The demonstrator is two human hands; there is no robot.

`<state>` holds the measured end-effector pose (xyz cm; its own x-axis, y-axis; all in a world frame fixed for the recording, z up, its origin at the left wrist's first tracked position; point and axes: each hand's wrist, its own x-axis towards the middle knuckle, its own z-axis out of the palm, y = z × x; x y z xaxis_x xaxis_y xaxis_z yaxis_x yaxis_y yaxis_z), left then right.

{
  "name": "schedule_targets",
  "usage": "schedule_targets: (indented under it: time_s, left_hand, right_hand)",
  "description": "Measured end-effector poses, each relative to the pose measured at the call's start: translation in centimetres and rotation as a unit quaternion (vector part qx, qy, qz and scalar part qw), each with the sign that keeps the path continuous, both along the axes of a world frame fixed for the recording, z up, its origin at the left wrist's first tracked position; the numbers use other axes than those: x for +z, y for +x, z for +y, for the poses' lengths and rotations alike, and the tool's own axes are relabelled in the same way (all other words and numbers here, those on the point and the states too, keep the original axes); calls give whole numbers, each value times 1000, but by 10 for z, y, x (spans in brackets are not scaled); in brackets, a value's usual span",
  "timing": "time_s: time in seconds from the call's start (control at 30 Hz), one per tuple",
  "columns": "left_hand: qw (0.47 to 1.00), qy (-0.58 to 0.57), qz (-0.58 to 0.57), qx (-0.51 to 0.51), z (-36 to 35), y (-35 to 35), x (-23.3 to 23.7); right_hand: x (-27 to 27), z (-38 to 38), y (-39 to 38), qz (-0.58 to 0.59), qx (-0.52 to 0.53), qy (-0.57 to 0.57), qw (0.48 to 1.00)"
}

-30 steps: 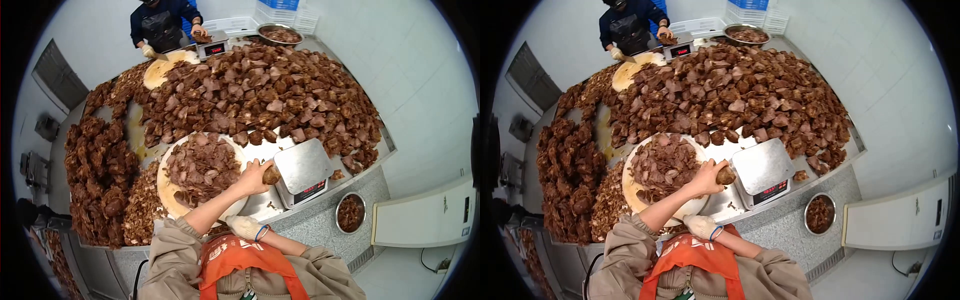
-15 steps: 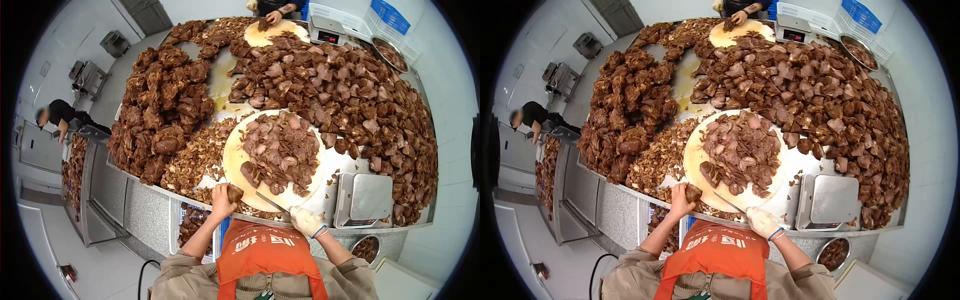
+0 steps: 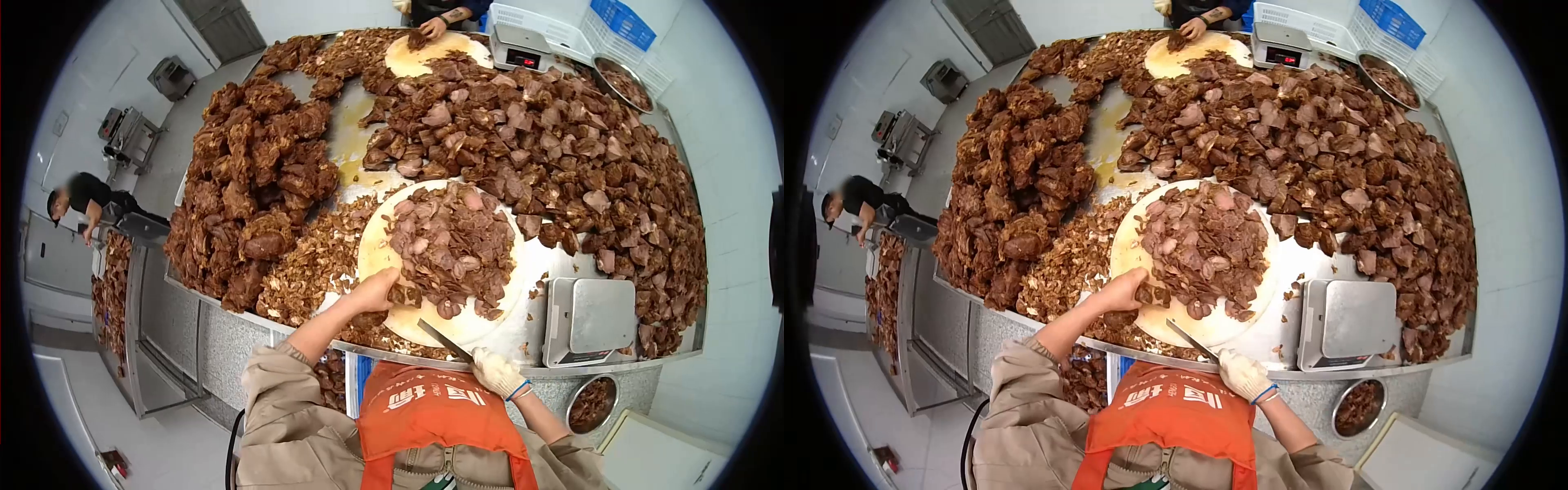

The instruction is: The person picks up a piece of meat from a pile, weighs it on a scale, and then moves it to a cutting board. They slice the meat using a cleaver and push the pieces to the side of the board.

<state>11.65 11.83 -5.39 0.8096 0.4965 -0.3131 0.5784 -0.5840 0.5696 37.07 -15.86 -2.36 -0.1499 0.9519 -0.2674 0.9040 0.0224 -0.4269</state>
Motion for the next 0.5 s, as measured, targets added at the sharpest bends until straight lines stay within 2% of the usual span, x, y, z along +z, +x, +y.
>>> schedule_targets:
  time_s: [0.07, 0.1, 0.17, 0.2, 0.23, 0.3, 0.37, 0.43, 0.5]
  left_hand:
    - [985, -80, -13, 151, -20, 4, 24]
    - [984, -55, -68, 155, -30, 15, 37]
    - [972, -3, -218, 85, -48, 54, 59]
    - [970, 33, -238, 45, -53, 79, 53]
    - [957, 54, -285, -4, -60, 106, 61]
    - [931, 114, -336, -81, -75, 155, 69]
    - [906, 140, -379, -129, -91, 194, 79]
    - [900, 107, -397, -143, -109, 219, 86]
    - [944, -15, -321, -76, -122, 225, 99]
  right_hand:
    - [-3, 0, 0, 12, -16, -5, 1000]
    - [-5, -7, -1, 23, -18, -22, 999]
    - [-22, -18, -4, 34, -12, 24, 999]
    - [-23, -18, -2, 43, -19, 71, 996]
    - [-2, -18, -4, 29, -34, 108, 993]
    - [-34, -25, -6, 5, -65, 49, 997]
    - [-20, -32, -2, 27, -116, 90, 989]
    - [-21, -43, 1, 53, -145, 142, 978]
    - [-17, -57, 4, 50, -183, 125, 974]
